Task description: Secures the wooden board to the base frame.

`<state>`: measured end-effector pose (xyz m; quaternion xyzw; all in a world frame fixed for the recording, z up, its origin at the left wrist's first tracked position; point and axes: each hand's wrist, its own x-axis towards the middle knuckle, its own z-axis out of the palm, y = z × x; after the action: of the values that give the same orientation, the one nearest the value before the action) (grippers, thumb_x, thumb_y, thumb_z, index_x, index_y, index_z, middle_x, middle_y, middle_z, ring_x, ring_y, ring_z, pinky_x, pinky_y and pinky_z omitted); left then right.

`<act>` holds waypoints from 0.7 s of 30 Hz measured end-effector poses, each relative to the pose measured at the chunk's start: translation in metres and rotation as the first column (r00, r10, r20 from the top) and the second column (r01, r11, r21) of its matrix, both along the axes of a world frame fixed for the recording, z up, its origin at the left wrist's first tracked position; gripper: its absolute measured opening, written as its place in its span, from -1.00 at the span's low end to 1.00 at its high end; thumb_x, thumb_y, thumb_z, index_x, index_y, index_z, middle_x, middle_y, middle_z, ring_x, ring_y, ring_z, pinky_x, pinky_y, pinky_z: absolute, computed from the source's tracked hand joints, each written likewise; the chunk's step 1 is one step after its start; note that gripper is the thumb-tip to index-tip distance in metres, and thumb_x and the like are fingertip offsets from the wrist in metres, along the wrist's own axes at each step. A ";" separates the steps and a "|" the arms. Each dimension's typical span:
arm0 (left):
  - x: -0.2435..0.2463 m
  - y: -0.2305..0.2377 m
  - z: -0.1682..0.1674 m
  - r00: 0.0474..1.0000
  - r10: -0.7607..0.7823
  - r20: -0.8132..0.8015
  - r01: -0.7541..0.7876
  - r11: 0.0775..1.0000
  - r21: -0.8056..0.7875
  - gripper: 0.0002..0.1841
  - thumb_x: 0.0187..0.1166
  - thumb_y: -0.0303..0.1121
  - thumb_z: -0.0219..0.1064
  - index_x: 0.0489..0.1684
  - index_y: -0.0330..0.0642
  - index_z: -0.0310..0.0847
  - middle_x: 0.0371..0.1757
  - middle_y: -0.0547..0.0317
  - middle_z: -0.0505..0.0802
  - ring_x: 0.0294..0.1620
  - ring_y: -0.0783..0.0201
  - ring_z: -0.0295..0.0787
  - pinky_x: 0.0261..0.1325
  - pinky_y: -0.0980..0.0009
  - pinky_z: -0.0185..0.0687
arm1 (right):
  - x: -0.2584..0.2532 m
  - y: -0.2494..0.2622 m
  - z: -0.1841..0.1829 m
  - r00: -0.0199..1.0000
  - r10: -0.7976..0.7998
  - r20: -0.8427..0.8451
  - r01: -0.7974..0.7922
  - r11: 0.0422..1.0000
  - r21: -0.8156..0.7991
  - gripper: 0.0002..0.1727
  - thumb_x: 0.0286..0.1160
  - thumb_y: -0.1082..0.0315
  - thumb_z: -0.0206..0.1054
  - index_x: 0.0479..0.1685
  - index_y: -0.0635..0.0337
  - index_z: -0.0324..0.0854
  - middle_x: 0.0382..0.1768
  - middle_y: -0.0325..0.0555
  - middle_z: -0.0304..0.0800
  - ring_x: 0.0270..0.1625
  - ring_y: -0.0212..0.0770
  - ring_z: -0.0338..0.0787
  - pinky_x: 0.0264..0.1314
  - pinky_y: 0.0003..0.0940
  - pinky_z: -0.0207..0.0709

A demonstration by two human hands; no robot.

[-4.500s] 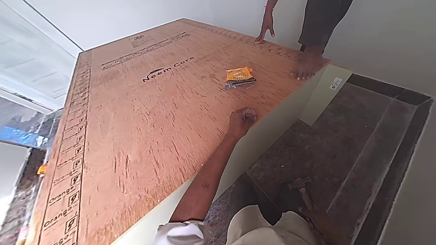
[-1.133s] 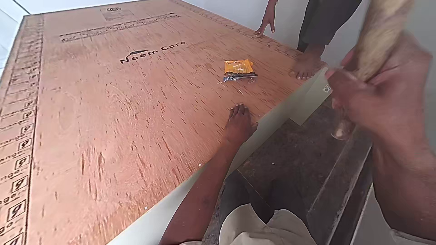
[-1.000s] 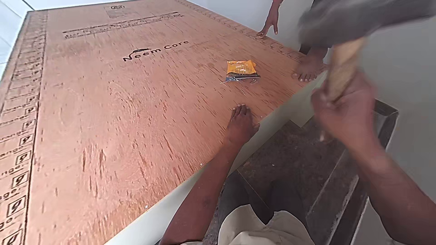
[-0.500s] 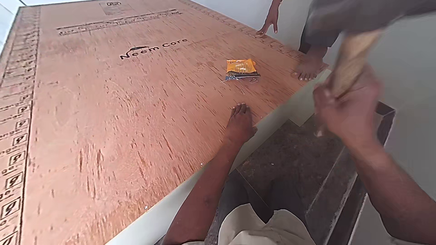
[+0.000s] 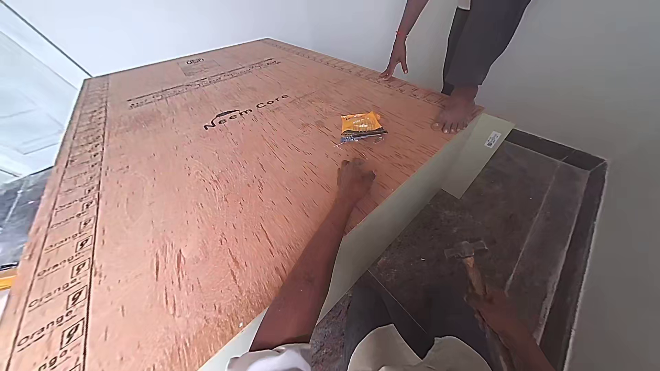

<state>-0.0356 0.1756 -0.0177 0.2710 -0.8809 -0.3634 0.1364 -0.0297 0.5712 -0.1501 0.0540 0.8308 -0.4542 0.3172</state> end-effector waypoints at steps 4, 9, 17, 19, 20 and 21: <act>-0.053 -0.028 0.000 0.968 0.177 0.175 -0.148 0.974 -0.169 -0.57 0.59 -0.15 0.42 0.26 -0.29 0.66 0.28 -0.34 0.72 0.36 -0.31 0.64 0.33 -0.33 0.52 | 0.008 0.028 -0.048 0.987 -0.064 0.149 0.053 0.996 0.076 -0.83 0.55 0.46 0.37 -0.05 0.28 0.49 -0.68 -0.17 0.55 -0.73 -0.30 0.55 -0.64 -0.39 0.51; -0.078 -0.015 -0.006 0.927 0.308 0.215 -0.237 0.924 -0.301 -0.68 0.75 -0.24 0.27 0.07 -0.41 0.67 0.14 -0.37 0.75 0.29 -0.35 0.65 0.35 -0.39 0.39 | -0.039 0.045 -0.060 0.964 -0.055 0.259 0.021 0.991 0.133 -0.77 0.52 0.41 0.39 -0.01 0.33 0.49 -0.61 -0.15 0.59 -0.67 -0.27 0.60 -0.54 -0.33 0.56; -0.077 -0.001 -0.019 0.876 0.482 -0.001 -0.441 0.802 -0.403 -0.72 0.76 -0.45 0.10 0.18 -0.55 0.54 -0.11 -0.42 0.78 -0.04 -0.32 0.77 0.07 -0.25 0.58 | -0.154 0.056 -0.014 0.919 -0.036 0.394 0.005 0.997 0.080 -0.71 0.55 0.41 0.37 0.12 0.36 0.46 -0.53 -0.10 0.58 -0.61 -0.24 0.59 -0.48 -0.29 0.56; -0.078 -0.004 -0.022 0.903 0.427 -0.053 -0.406 0.806 -0.431 -0.71 0.73 -0.51 0.09 0.20 -0.56 0.57 -0.07 -0.43 0.80 -0.01 -0.33 0.78 0.13 -0.23 0.60 | -0.180 0.061 0.008 0.921 -0.040 0.388 0.012 0.997 0.072 -0.64 0.53 0.40 0.38 0.20 0.37 0.46 -0.48 -0.07 0.60 -0.58 -0.21 0.61 -0.44 -0.26 0.58; -0.078 -0.004 -0.022 0.916 0.396 -0.066 -0.383 0.812 -0.440 -0.71 0.72 -0.52 0.09 0.15 -0.57 0.63 0.01 -0.47 0.81 0.09 -0.36 0.78 0.24 -0.22 0.59 | -0.191 0.065 0.016 0.922 -0.044 0.385 0.018 0.997 0.071 -0.62 0.53 0.40 0.39 0.23 0.37 0.46 -0.46 -0.04 0.62 -0.56 -0.20 0.62 -0.42 -0.24 0.58; -0.077 -0.005 -0.022 0.926 0.370 -0.079 -0.364 0.816 -0.449 -0.71 0.71 -0.53 0.10 0.10 -0.58 0.68 0.04 -0.48 0.81 0.13 -0.38 0.78 0.29 -0.21 0.58 | -0.200 0.069 0.022 0.926 -0.051 0.373 0.026 0.997 0.073 -0.65 0.52 0.40 0.39 0.18 0.36 0.47 -0.48 -0.05 0.62 -0.58 -0.20 0.63 -0.44 -0.24 0.59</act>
<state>-0.1129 0.1705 -0.0398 0.3980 -0.8731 -0.1121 0.2582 -0.2299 0.6402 -0.1277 0.1667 0.7684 -0.4136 0.4591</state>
